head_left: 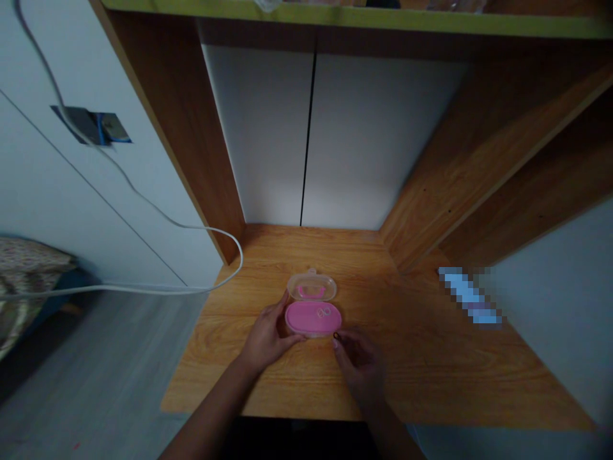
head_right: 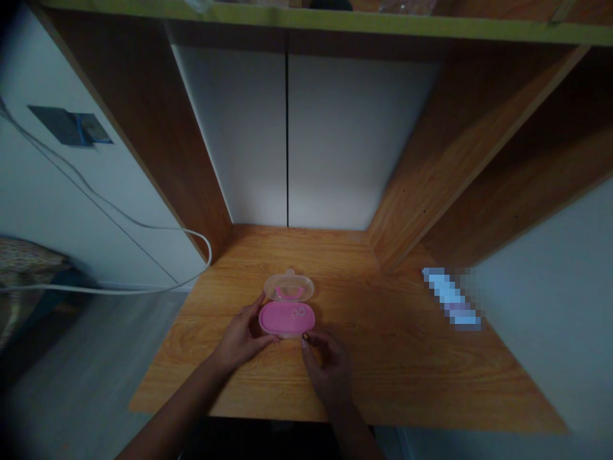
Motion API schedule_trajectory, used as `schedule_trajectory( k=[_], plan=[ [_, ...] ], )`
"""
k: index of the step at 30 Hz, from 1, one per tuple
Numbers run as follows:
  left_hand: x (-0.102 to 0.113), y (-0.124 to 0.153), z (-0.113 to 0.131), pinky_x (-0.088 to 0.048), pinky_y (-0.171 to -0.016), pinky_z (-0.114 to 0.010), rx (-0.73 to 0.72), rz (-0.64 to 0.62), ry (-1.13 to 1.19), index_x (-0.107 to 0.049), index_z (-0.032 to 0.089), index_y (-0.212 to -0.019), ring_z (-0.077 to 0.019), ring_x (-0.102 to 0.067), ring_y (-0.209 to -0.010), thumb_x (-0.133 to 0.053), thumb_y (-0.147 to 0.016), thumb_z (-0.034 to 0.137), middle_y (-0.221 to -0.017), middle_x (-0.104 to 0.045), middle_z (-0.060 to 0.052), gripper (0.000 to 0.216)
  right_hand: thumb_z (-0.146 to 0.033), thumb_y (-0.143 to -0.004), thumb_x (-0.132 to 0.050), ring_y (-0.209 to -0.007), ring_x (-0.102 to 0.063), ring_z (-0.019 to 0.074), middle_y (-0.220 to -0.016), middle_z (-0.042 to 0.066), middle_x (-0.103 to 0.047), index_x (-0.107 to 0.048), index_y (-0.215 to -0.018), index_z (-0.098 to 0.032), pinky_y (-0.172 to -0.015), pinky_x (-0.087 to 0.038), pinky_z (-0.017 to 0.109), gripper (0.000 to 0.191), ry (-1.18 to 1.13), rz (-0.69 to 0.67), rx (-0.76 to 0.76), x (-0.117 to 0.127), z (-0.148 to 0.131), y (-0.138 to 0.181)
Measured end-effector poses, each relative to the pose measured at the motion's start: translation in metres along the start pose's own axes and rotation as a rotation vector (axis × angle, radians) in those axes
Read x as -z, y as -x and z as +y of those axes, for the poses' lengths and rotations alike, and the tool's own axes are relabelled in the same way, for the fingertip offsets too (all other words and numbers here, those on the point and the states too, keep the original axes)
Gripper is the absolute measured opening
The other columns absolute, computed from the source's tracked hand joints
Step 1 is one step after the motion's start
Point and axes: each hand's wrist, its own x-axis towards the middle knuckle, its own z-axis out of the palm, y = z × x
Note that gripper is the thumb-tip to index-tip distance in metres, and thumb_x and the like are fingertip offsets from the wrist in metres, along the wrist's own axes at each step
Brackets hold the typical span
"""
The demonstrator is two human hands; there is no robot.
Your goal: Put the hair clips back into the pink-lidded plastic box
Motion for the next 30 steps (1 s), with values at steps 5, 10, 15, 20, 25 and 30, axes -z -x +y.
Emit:
schedule_trajectory(
  k=[5,10,15,20,25,30],
  plan=[
    [0.003,0.0,0.004,-0.05,-0.096,-0.049,-0.021,-0.005,-0.045,-0.032,0.023,-0.152,-0.0321,-0.063,-0.112,-0.08,-0.077,0.044,-0.126,-0.066,-0.014,0.092,-0.019,-0.081,-0.071,-0.089,-0.064,0.0217,-0.092,0.006,-0.067,-0.071,-0.092,-0.025,-0.081,-0.055,0.039,0.013,0.091,-0.053,0.09,-0.003,-0.015,-0.021],
    [0.004,-0.005,0.006,-0.048,-0.101,-0.05,-0.058,0.009,-0.044,-0.039,0.023,-0.148,-0.0319,-0.06,-0.119,-0.078,-0.079,0.045,-0.133,-0.062,-0.014,0.082,-0.023,-0.079,-0.073,-0.11,-0.055,0.0285,-0.113,0.009,-0.059,-0.076,-0.089,-0.027,-0.096,-0.048,0.049,0.01,0.38,-0.053,0.168,-0.017,-0.03,-0.057],
    [0.007,-0.005,0.01,-0.049,-0.1,-0.047,-0.062,0.01,-0.016,-0.048,0.024,-0.141,-0.0301,-0.061,-0.117,-0.079,-0.078,0.042,-0.13,-0.064,-0.011,0.073,-0.025,-0.077,-0.075,-0.117,-0.051,0.0313,-0.122,0.009,-0.056,-0.077,-0.088,-0.028,-0.102,-0.045,0.053,0.012,0.493,-0.153,0.143,-0.029,-0.036,-0.077],
    [0.009,-0.007,0.012,-0.049,-0.099,-0.045,-0.06,0.029,0.003,-0.054,0.023,-0.134,-0.0292,-0.062,-0.115,-0.082,-0.075,0.042,-0.127,-0.066,-0.01,0.068,-0.032,-0.077,-0.077,-0.117,-0.051,0.0321,-0.121,0.009,-0.058,-0.078,-0.085,-0.029,-0.102,-0.044,0.054,0.009,0.501,-0.2,0.13,-0.031,-0.036,-0.082],
    [0.009,-0.008,0.011,-0.048,-0.102,-0.048,-0.042,0.019,0.006,-0.052,0.023,-0.134,-0.0302,-0.06,-0.118,-0.082,-0.075,0.041,-0.13,-0.064,-0.011,0.068,-0.032,-0.085,-0.067,-0.109,-0.054,0.0295,-0.115,0.011,-0.059,-0.074,-0.096,-0.025,-0.095,-0.049,0.052,0.015,0.441,-0.034,0.155,-0.01,-0.029,-0.064],
    [0.009,-0.007,0.01,-0.048,-0.102,-0.05,-0.032,0.027,0.003,-0.048,0.024,-0.138,-0.0302,-0.06,-0.119,-0.081,-0.076,0.037,-0.131,-0.063,-0.011,0.071,-0.03,-0.091,-0.059,-0.094,-0.06,0.0246,-0.102,0.01,-0.06,-0.069,-0.099,-0.024,-0.085,-0.055,0.043,0.014,0.383,0.027,0.008,0.0,-0.014,-0.011]
  ],
)
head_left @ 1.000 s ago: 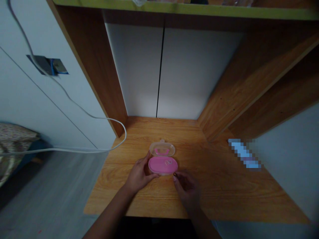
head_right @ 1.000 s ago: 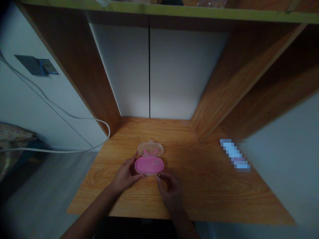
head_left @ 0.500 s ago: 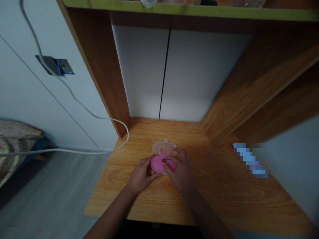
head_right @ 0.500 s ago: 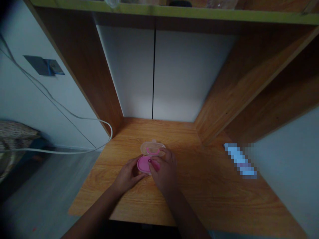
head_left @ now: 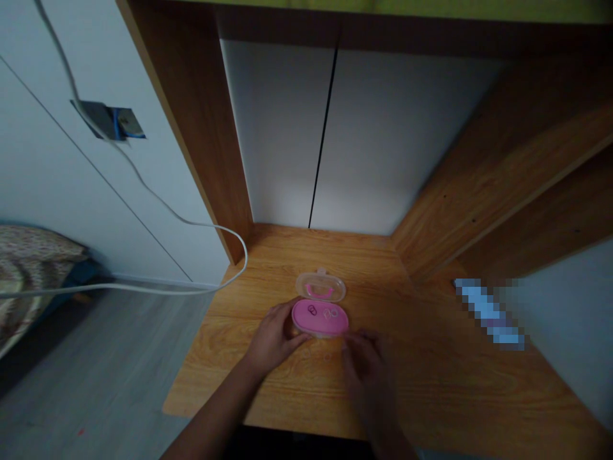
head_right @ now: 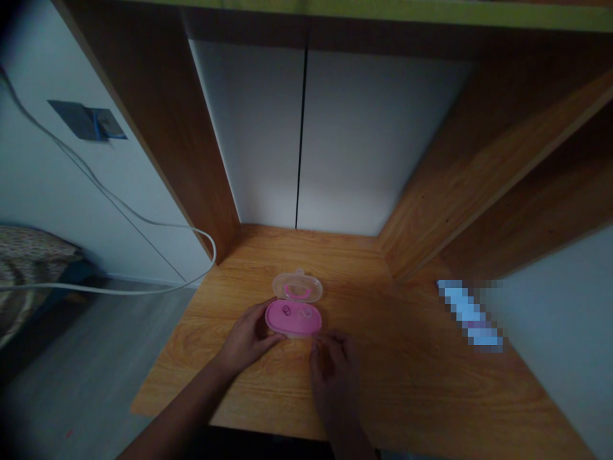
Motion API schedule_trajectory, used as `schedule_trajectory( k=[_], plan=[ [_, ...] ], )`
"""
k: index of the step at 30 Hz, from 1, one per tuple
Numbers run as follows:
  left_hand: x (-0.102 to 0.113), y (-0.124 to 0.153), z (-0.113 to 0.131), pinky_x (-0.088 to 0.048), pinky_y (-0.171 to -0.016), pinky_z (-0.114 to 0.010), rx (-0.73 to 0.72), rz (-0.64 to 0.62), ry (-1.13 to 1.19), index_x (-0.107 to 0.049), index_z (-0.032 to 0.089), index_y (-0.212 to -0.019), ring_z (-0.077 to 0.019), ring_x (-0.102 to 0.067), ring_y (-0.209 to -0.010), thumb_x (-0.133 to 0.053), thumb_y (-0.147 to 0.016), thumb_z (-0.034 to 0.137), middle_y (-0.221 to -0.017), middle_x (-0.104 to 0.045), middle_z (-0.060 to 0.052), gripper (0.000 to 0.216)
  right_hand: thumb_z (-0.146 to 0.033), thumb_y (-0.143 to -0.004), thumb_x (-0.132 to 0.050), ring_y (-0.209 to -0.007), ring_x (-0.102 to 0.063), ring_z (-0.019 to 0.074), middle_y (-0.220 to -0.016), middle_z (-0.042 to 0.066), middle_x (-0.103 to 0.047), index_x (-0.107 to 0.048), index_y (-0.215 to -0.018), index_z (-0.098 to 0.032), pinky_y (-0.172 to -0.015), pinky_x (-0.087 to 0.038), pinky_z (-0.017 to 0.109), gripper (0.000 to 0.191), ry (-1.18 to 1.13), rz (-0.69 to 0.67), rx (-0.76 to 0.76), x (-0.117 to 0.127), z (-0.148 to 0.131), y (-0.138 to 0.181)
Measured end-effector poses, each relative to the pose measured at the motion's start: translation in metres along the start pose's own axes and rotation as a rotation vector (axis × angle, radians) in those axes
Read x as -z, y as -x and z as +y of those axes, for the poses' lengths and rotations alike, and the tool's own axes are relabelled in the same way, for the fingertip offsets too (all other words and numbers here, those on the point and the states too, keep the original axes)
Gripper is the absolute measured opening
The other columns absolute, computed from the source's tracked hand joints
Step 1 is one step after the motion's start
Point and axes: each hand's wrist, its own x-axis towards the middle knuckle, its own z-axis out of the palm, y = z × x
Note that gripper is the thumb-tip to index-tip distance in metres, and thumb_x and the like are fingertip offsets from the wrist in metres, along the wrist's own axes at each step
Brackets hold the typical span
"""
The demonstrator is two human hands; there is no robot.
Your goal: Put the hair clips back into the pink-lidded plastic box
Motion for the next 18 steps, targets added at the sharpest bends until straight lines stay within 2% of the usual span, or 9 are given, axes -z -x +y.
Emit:
schedule_trajectory(
  k=[3,7,10,12,13,15,16,18],
  plan=[
    [-0.001,0.001,0.0,-0.048,-0.102,-0.05,0.001,0.0,-0.003,-0.047,0.024,-0.139,-0.0303,-0.06,-0.12,-0.08,-0.077,0.037,-0.132,-0.063,-0.011,0.071,-0.027,-0.09,-0.058,-0.093,-0.062,0.0253,-0.101,0.009,-0.061,-0.069,-0.095,-0.025,-0.086,-0.054,0.044,0.012,0.069,-0.129,-0.02,-0.005,0.004,0.021],
    [-0.002,0.003,0.0,-0.046,-0.105,-0.052,0.011,-0.003,0.011,-0.046,0.023,-0.14,-0.0312,-0.057,-0.124,-0.079,-0.078,0.039,-0.135,-0.06,-0.013,0.072,-0.024,-0.087,-0.062,-0.095,-0.062,0.0278,-0.102,0.009,-0.061,-0.069,-0.095,-0.026,-0.087,-0.052,0.046,0.011,0.158,-0.224,0.001,-0.005,0.003,0.026],
    [-0.002,0.008,0.003,-0.042,-0.109,-0.052,0.036,0.049,0.084,-0.032,0.024,-0.148,-0.0304,-0.053,-0.129,-0.079,-0.078,0.037,-0.143,-0.052,-0.015,0.085,-0.02,-0.086,-0.062,-0.093,-0.061,0.0278,-0.101,0.008,-0.061,-0.069,-0.092,-0.026,-0.085,-0.051,0.047,0.011,0.18,-0.291,0.028,-0.002,0.001,0.024],
    [-0.001,0.016,0.007,-0.045,-0.107,-0.05,0.085,0.157,0.126,-0.02,0.024,-0.151,-0.0281,-0.055,-0.126,-0.076,-0.081,0.036,-0.145,-0.048,-0.016,0.09,-0.019,-0.086,-0.062,-0.092,-0.061,0.0273,-0.098,0.007,-0.061,-0.067,-0.087,-0.025,-0.085,-0.051,0.047,0.008,0.177,-0.311,0.023,-0.001,0.0,0.023],
    [0.0,0.021,0.009,-0.048,-0.103,-0.048,0.122,0.228,0.118,-0.02,0.023,-0.15,-0.0268,-0.058,-0.121,-0.074,-0.083,0.036,-0.141,-0.05,-0.016,0.087,-0.019,-0.086,-0.062,-0.092,-0.061,0.027,-0.097,0.007,-0.061,-0.067,-0.085,-0.025,-0.085,-0.051,0.047,0.008,0.165,-0.312,0.017,0.0,0.0,0.023],
    [-0.001,0.034,0.015,-0.053,-0.094,-0.046,0.212,0.359,0.019,-0.035,0.021,-0.137,-0.0255,-0.062,-0.107,-0.066,-0.088,0.037,-0.122,-0.059,-0.013,0.06,-0.019,-0.087,-0.062,-0.092,-0.062,0.0262,-0.097,0.007,-0.063,-0.067,-0.085,-0.025,-0.085,-0.052,0.046,0.009,0.118,-0.313,0.02,0.0,0.0,0.023],
    [-0.002,0.04,0.018,-0.054,-0.089,-0.046,0.235,0.386,-0.015,-0.043,0.02,-0.127,-0.0262,-0.062,-0.102,-0.064,-0.09,0.037,-0.112,-0.06,-0.011,0.047,-0.018,-0.087,-0.062,-0.092,-0.062,0.0257,-0.097,0.006,-0.064,-0.068,-0.086,-0.025,-0.085,-0.053,0.045,0.009,0.085,-0.318,0.025,0.001,0.001,0.022],
    [-0.007,0.051,0.026,-0.054,-0.083,-0.046,0.239,0.361,-0.05,-0.052,0.021,-0.108,-0.027,-0.063,-0.092,-0.065,-0.088,0.037,-0.098,-0.061,-0.008,0.029,-0.018,-0.089,-0.061,-0.091,-0.064,0.0246,-0.095,0.005,-0.067,-0.07,-0.088,-0.026,-0.084,-0.054,0.043,0.012,0.022,-0.326,0.03,0.002,0.003,0.022]
  ],
)
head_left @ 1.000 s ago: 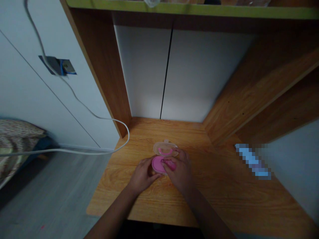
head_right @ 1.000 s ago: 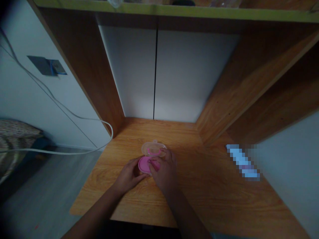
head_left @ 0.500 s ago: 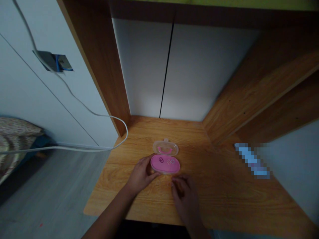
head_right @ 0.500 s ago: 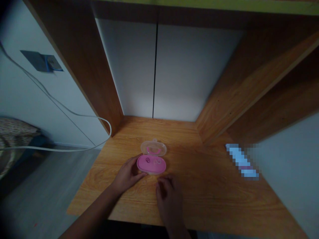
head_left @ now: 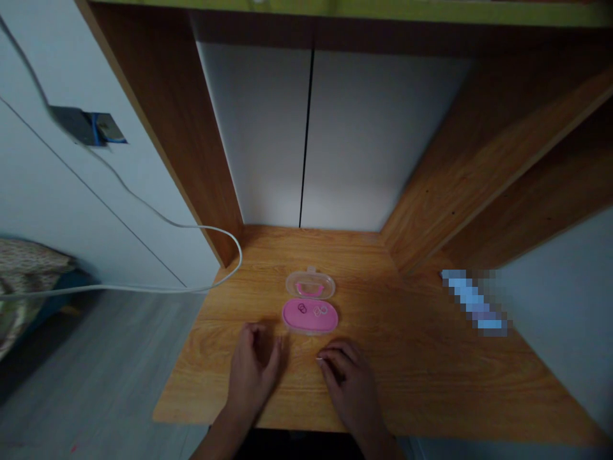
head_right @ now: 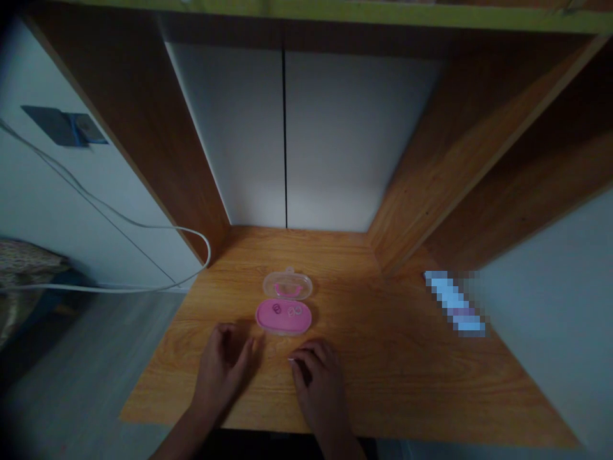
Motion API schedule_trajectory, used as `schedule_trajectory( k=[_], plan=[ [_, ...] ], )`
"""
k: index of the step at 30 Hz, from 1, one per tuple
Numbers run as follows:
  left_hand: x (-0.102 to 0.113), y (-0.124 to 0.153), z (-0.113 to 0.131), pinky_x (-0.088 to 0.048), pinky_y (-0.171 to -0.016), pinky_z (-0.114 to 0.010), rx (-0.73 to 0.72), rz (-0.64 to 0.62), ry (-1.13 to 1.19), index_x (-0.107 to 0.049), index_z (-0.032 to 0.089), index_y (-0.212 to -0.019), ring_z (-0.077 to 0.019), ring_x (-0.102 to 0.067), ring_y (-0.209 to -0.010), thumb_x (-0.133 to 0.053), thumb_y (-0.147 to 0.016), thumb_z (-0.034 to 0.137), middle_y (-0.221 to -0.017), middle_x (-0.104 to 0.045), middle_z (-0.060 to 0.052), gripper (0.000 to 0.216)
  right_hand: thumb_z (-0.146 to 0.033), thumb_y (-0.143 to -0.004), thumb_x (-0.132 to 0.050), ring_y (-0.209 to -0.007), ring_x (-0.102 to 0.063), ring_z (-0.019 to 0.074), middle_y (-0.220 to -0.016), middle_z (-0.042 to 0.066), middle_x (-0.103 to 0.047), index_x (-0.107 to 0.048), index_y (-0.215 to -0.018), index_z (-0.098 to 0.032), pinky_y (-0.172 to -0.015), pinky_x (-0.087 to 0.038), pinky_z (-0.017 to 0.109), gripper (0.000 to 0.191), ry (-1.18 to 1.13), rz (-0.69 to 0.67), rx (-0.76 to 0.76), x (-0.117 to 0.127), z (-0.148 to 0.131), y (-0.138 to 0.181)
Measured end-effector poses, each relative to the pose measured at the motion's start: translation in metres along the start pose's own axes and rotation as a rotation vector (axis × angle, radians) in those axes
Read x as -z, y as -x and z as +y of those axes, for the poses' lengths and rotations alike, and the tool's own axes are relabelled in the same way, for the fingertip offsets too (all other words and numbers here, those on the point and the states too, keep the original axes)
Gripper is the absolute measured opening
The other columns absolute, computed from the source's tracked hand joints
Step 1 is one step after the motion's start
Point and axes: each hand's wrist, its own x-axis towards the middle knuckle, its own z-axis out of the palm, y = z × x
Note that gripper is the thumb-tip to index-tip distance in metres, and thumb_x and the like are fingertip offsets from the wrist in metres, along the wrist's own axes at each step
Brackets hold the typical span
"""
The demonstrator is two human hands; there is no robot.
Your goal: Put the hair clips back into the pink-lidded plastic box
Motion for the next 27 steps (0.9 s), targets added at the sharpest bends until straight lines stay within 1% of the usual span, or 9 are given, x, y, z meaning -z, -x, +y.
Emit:
schedule_trajectory(
  k=[1,2,5,7,11,14,19,23,27],
  plan=[
    [-0.0012,0.0052,0.0026,-0.054,-0.082,-0.046,-0.019,-0.037,-0.017,-0.056,0.021,-0.101,-0.0275,-0.063,-0.09,-0.066,-0.087,0.037,-0.094,-0.062,-0.008,0.024,-0.018,-0.089,-0.06,-0.091,-0.065,0.0243,-0.094,0.005,-0.069,-0.07,-0.09,-0.026,-0.084,-0.055,0.043,0.014,-0.023,-0.004,0.001,0.0004,0.0009,0.0],
    [-0.0029,0.0091,0.0052,-0.054,-0.084,-0.046,-0.047,-0.08,-0.048,-0.059,0.022,-0.098,-0.0284,-0.063,-0.092,-0.067,-0.086,0.037,-0.094,-0.063,-0.008,0.021,-0.018,-0.09,-0.059,-0.091,-0.066,0.024,-0.094,0.005,-0.07,-0.071,-0.091,-0.026,-0.084,-0.056,0.042,0.015,-0.041,-0.003,0.0,0.0008,0.0018,0.0001],
    [-0.0084,0.0129,0.0107,-0.052,-0.089,-0.049,-0.157,-0.186,-0.212,-0.064,0.023,-0.112,-0.0312,-0.062,-0.101,-0.065,-0.088,0.036,-0.105,-0.064,-0.011,0.027,-0.02,-0.092,-0.056,-0.091,-0.069,0.0235,-0.096,0.005,-0.074,-0.073,-0.095,-0.026,-0.084,-0.058,0.041,0.018,-0.071,0.018,0.004,0.0008,0.0037,0.0014],
    [-0.01,0.0107,0.0117,-0.052,-0.087,-0.049,-0.21,-0.233,-0.283,-0.067,0.025,-0.114,-0.0308,-0.062,-0.099,-0.063,-0.09,0.036,-0.105,-0.064,-0.011,0.027,-0.021,-0.091,-0.057,-0.089,-0.07,0.0232,-0.095,0.005,-0.075,-0.074,-0.096,-0.026,-0.083,-0.059,0.039,0.018,-0.088,0.036,0.016,0.0004,0.0042,0.0029],
    [-0.0083,0.0058,0.0109,-0.051,-0.08,-0.045,-0.274,-0.338,-0.299,-0.07,0.027,-0.105,-0.0284,-0.061,-0.093,-0.06,-0.093,0.031,-0.096,-0.064,-0.009,0.016,-0.021,-0.09,-0.059,-0.085,-0.072,0.0217,-0.093,0.004,-0.076,-0.074,-0.099,-0.027,-0.079,-0.06,0.035,0.019,-0.114,0.015,0.009,0.0008,0.0033,0.0049],
    [-0.0072,0.0058,0.0111,-0.05,-0.081,-0.045,-0.266,-0.367,-0.29,-0.069,0.025,-0.098,-0.0291,-0.06,-0.094,-0.061,-0.092,0.028,-0.096,-0.064,-0.008,0.011,-0.017,-0.089,-0.058,-0.088,-0.071,0.0206,-0.096,0.002,-0.075,-0.074,-0.104,-0.03,-0.08,-0.059,0.035,0.025,-0.131,-0.047,0.024,0.0026,0.0013,0.0044],
    [-0.007,0.0077,0.0122,-0.048,-0.082,-0.046,-0.239,-0.395,-0.273,-0.064,0.022,-0.09,-0.0293,-0.059,-0.095,-0.06,-0.092,0.023,-0.098,-0.064,-0.008,0.004,-0.013,-0.088,-0.06,-0.085,-0.069,0.0203,-0.091,0.002,-0.074,-0.076,-0.101,-0.031,-0.079,-0.058,0.036,0.027,-0.134,-0.116,0.092,0.0032,0.0,0.0018],
    [-0.0049,0.0099,0.0108,-0.048,-0.083,-0.045,-0.241,-0.422,-0.198,-0.06,0.022,-0.094,-0.0272,-0.06,-0.093,-0.053,-0.095,0.02,-0.097,-0.064,-0.008,0.008,-0.014,-0.089,-0.059,-0.086,-0.068,0.0208,-0.093,0.004,-0.074,-0.075,-0.106,-0.031,-0.079,-0.058,0.036,0.029,-0.132,-0.127,0.097,0.0016,0.0014,0.0019],
    [-0.003,0.0121,0.0076,-0.05,-0.076,-0.04,-0.221,-0.452,-0.126,-0.059,0.021,-0.092,-0.0243,-0.061,-0.084,-0.049,-0.098,0.02,-0.088,-0.065,-0.007,0.012,-0.014,-0.089,-0.057,-0.088,-0.068,0.0205,-0.096,0.003,-0.073,-0.073,-0.113,-0.033,-0.081,-0.057,0.035,0.034,-0.123,-0.152,0.073,0.0022,0.0005,0.0031]
  ],
)
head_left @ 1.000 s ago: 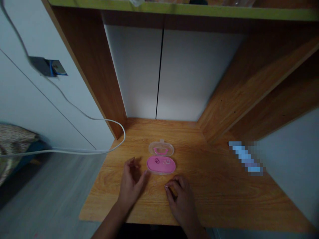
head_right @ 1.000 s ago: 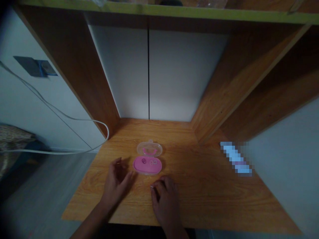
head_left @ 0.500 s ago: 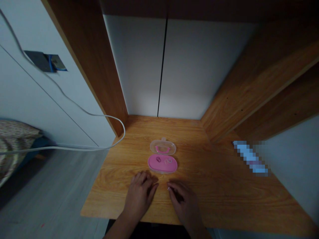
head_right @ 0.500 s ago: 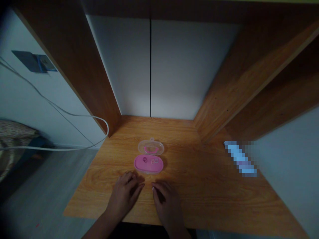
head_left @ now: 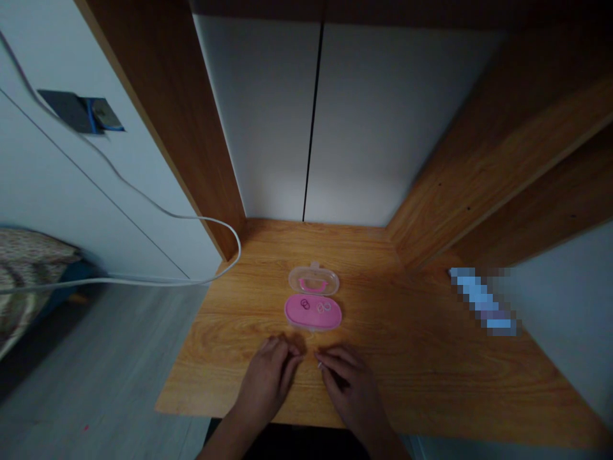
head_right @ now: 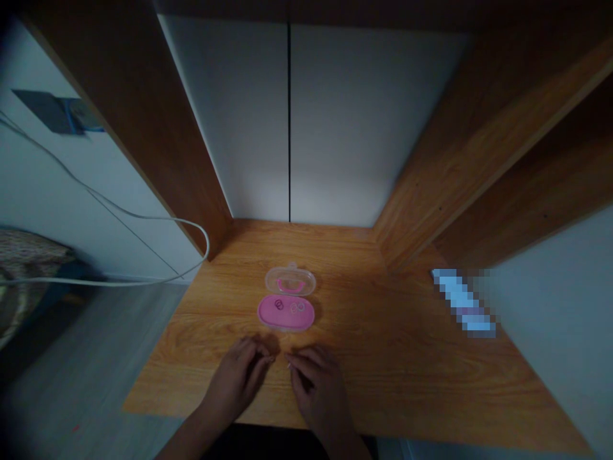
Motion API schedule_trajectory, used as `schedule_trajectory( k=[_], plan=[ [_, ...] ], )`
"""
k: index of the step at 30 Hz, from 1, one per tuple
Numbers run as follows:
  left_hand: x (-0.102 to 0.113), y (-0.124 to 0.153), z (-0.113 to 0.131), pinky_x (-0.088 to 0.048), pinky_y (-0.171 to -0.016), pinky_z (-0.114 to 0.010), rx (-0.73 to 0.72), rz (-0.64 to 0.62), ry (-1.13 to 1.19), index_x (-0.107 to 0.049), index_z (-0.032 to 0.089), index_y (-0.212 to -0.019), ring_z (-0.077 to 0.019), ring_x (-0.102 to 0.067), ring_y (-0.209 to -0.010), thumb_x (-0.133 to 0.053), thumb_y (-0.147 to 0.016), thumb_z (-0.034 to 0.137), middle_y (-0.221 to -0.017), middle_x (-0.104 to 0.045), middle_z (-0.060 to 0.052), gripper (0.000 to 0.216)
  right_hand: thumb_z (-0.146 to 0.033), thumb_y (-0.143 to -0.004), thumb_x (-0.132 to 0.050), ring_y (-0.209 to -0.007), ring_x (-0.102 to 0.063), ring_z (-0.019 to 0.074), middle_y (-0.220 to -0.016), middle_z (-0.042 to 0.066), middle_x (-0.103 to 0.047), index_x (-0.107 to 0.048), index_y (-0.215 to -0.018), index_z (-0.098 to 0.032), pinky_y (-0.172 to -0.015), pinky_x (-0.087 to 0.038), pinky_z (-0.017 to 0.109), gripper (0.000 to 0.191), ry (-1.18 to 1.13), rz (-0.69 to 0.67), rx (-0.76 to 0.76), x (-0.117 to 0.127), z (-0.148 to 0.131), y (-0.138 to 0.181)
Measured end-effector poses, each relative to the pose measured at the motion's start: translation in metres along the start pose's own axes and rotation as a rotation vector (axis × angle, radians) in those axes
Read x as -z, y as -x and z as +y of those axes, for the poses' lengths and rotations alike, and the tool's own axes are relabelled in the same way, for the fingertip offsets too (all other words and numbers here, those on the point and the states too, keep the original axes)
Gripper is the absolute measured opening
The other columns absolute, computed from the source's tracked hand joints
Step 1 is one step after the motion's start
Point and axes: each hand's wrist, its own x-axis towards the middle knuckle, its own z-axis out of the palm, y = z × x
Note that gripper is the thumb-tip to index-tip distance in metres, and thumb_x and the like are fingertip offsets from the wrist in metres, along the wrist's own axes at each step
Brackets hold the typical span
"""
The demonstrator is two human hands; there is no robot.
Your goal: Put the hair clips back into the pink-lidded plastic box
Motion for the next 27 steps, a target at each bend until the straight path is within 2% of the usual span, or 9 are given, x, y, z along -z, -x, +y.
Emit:
schedule_trajectory(
  k=[3,8,13,19,23,27],
  plan=[
    [0.0006,0.0008,-0.0018,-0.05,-0.077,-0.039,-0.058,-0.007,0.032,-0.062,0.022,-0.097,-0.0235,-0.063,-0.085,-0.05,-0.098,0.021,-0.09,-0.069,-0.006,0.013,-0.011,-0.089,-0.056,-0.088,-0.067,0.0196,-0.094,0.003,-0.072,-0.074,-0.11,-0.033,-0.081,-0.056,0.035,0.035,-0.009,-0.022,0.014,0.0004,-0.0008,0.0007],
    [0.0024,0.0015,-0.0045,-0.052,-0.084,-0.039,-0.187,-0.014,0.063,-0.068,0.027,-0.107,-0.0218,-0.066,-0.088,-0.053,-0.098,0.021,-0.094,-0.074,-0.003,0.019,-0.009,-0.086,-0.055,-0.085,-0.066,0.0195,-0.091,0.003,-0.071,-0.076,-0.101,-0.031,-0.076,-0.056,0.033,0.034,-0.017,0.047,0.071,0.0008,0.0001,0.001],
    [0.003,0.0017,-0.0045,-0.053,-0.088,-0.04,-0.176,-0.006,0.092,-0.068,0.027,-0.113,-0.0211,-0.069,-0.089,-0.057,-0.097,0.022,-0.099,-0.076,-0.003,0.02,-0.012,-0.086,-0.057,-0.087,-0.065,0.0215,-0.092,0.003,-0.072,-0.075,-0.101,-0.029,-0.081,-0.054,0.038,0.029,0.029,0.031,0.0,0.0015,-0.0011,-0.0011],
    [0.003,0.001,-0.0026,-0.054,-0.085,-0.038,-0.171,0.005,0.109,-0.069,0.025,-0.114,-0.0205,-0.069,-0.086,-0.057,-0.097,0.022,-0.099,-0.077,-0.003,0.021,-0.013,-0.087,-0.058,-0.086,-0.065,0.0221,-0.091,0.004,-0.072,-0.075,-0.104,-0.027,-0.083,-0.052,0.039,0.028,0.086,0.013,-0.017,0.0012,-0.0029,-0.0027],
    [0.0017,0.001,-0.0039,-0.054,-0.085,-0.036,-0.199,0.024,0.125,-0.069,0.025,-0.116,-0.0206,-0.069,-0.09,-0.057,-0.096,0.019,-0.103,-0.077,-0.004,0.024,-0.014,-0.089,-0.057,-0.087,-0.064,0.0219,-0.092,0.004,-0.073,-0.075,-0.104,-0.027,-0.083,-0.051,0.039,0.027,0.059,-0.01,-0.036,0.0026,-0.0051,-0.0039],
    [-0.0007,0.0014,-0.0064,-0.054,-0.082,-0.035,-0.223,0.055,0.132,-0.07,0.026,-0.115,-0.0194,-0.069,-0.085,-0.057,-0.096,0.017,-0.099,-0.077,-0.003,0.024,-0.015,-0.091,-0.057,-0.09,-0.064,0.0217,-0.095,0.004,-0.073,-0.075,-0.105,-0.028,-0.084,-0.05,0.039,0.026,0.001,-0.017,-0.044,0.0032,-0.0038,-0.0045]
  ],
)
